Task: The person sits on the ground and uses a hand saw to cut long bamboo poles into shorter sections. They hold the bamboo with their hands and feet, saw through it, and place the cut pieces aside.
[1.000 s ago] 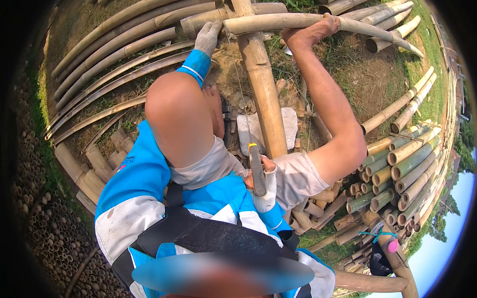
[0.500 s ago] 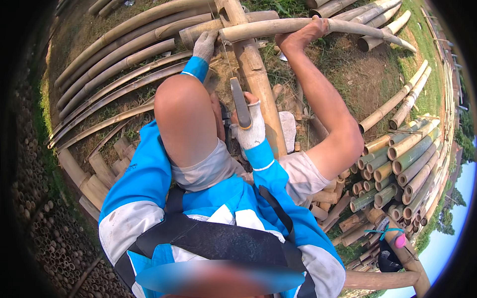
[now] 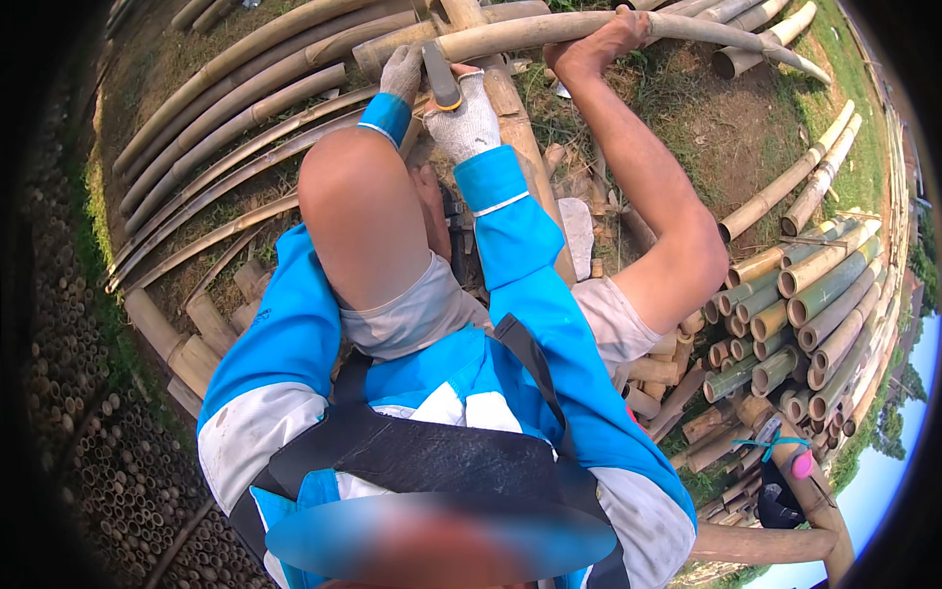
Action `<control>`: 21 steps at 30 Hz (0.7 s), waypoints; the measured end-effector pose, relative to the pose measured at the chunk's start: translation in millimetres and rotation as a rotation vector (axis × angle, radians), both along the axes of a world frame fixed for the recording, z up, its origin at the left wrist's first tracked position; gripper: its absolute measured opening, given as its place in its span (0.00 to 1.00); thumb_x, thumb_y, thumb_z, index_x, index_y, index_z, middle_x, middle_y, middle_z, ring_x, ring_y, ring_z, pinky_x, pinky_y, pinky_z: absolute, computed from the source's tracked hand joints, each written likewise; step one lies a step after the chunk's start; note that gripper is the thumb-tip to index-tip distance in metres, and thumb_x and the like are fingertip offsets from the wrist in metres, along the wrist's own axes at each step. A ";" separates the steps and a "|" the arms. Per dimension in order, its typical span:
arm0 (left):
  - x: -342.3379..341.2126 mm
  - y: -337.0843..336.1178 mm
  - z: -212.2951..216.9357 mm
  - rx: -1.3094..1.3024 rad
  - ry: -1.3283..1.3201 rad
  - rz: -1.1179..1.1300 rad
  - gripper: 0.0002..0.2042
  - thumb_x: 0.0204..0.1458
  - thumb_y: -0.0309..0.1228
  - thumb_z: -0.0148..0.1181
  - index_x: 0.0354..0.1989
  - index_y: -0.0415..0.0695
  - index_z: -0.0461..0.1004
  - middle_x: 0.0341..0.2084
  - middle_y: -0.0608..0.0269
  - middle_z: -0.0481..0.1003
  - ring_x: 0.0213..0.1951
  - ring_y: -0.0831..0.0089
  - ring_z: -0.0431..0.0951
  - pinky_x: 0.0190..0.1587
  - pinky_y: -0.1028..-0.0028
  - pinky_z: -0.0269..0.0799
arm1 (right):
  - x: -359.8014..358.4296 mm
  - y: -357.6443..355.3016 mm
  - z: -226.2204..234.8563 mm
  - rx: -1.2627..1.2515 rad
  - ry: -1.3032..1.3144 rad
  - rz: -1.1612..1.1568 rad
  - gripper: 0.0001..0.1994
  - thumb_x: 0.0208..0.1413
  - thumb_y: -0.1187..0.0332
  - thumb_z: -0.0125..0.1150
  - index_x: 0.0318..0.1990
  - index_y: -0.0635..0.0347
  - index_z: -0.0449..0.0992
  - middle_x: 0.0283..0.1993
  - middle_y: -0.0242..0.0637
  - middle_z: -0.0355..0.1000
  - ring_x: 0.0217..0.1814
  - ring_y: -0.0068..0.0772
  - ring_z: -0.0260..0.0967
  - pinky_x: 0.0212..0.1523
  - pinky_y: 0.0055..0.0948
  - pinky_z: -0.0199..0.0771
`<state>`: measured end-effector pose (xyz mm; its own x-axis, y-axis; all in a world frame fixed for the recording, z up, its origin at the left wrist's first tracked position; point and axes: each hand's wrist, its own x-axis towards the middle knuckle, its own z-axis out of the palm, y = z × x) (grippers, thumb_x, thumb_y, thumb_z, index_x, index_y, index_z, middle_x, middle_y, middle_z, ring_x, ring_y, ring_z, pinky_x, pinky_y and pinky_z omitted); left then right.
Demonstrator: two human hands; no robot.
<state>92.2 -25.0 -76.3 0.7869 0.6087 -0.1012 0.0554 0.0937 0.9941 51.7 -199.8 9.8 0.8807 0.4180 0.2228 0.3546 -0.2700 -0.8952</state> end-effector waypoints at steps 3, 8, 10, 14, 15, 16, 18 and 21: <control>0.1 0.2 8.4 -0.084 0.081 -0.023 0.22 0.64 0.50 0.59 0.37 0.38 0.78 0.22 0.58 0.73 0.22 0.70 0.74 0.23 0.66 0.69 | -61.8 -60.6 -4.9 -0.034 -0.085 -0.004 0.22 0.58 0.78 0.59 0.60 0.63 0.66 0.51 0.45 0.69 0.51 0.37 0.71 0.56 0.35 0.74; -0.5 0.7 2.2 -0.082 0.050 -0.007 0.17 0.66 0.46 0.60 0.40 0.41 0.79 0.26 0.64 0.77 0.24 0.75 0.74 0.25 0.70 0.68 | -230.3 -216.8 28.3 -0.208 0.191 -0.020 0.30 0.52 0.77 0.61 0.65 0.63 0.65 0.55 0.50 0.71 0.51 0.40 0.74 0.52 0.37 0.75; -1.6 0.9 -5.8 -0.061 0.024 -0.015 0.18 0.66 0.47 0.60 0.39 0.42 0.78 0.26 0.64 0.75 0.23 0.74 0.73 0.23 0.71 0.68 | -237.9 -225.6 40.7 -0.237 0.211 0.014 0.29 0.52 0.76 0.62 0.65 0.63 0.65 0.54 0.50 0.71 0.51 0.40 0.74 0.51 0.37 0.75; 1.2 4.1 -12.4 -0.027 0.036 -0.037 0.17 0.67 0.46 0.58 0.42 0.43 0.78 0.27 0.63 0.76 0.24 0.73 0.74 0.24 0.70 0.69 | -136.8 -125.6 33.0 0.001 0.116 -0.038 0.30 0.53 0.77 0.64 0.65 0.63 0.66 0.56 0.50 0.72 0.50 0.45 0.76 0.52 0.39 0.77; 0.9 4.0 -11.4 -0.074 0.047 -0.058 0.19 0.66 0.48 0.58 0.41 0.42 0.78 0.26 0.62 0.76 0.24 0.72 0.74 0.24 0.69 0.69 | -99.5 -92.5 24.1 -0.084 0.076 -0.025 0.24 0.60 0.79 0.59 0.65 0.62 0.64 0.53 0.46 0.70 0.54 0.40 0.72 0.58 0.34 0.73; 1.6 4.1 -8.9 -0.108 0.059 -0.046 0.21 0.66 0.50 0.58 0.39 0.41 0.78 0.26 0.60 0.76 0.24 0.71 0.75 0.24 0.68 0.70 | -62.9 -56.2 9.6 -0.032 -0.018 -0.019 0.25 0.58 0.80 0.60 0.63 0.61 0.65 0.52 0.45 0.70 0.51 0.40 0.73 0.55 0.35 0.74; 1.2 3.0 -0.3 -0.047 0.025 -0.022 0.22 0.65 0.51 0.59 0.37 0.40 0.77 0.25 0.59 0.75 0.24 0.71 0.76 0.23 0.67 0.71 | -16.3 -13.5 -13.9 0.014 -0.131 -0.019 0.25 0.56 0.81 0.61 0.62 0.61 0.65 0.50 0.44 0.70 0.46 0.38 0.72 0.53 0.36 0.74; -2.6 -0.9 12.2 -0.057 0.071 -0.024 0.22 0.65 0.51 0.59 0.35 0.39 0.76 0.24 0.59 0.75 0.22 0.71 0.75 0.22 0.67 0.71 | -31.4 -31.7 -25.9 0.030 0.009 0.007 0.25 0.55 0.81 0.61 0.61 0.62 0.65 0.49 0.43 0.69 0.44 0.36 0.71 0.52 0.35 0.74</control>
<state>89.7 -26.0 -64.1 0.7909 0.5813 -0.1914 0.1284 0.1481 0.9806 20.3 -231.5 -16.1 0.8795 0.4178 0.2278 0.3487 -0.2402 -0.9059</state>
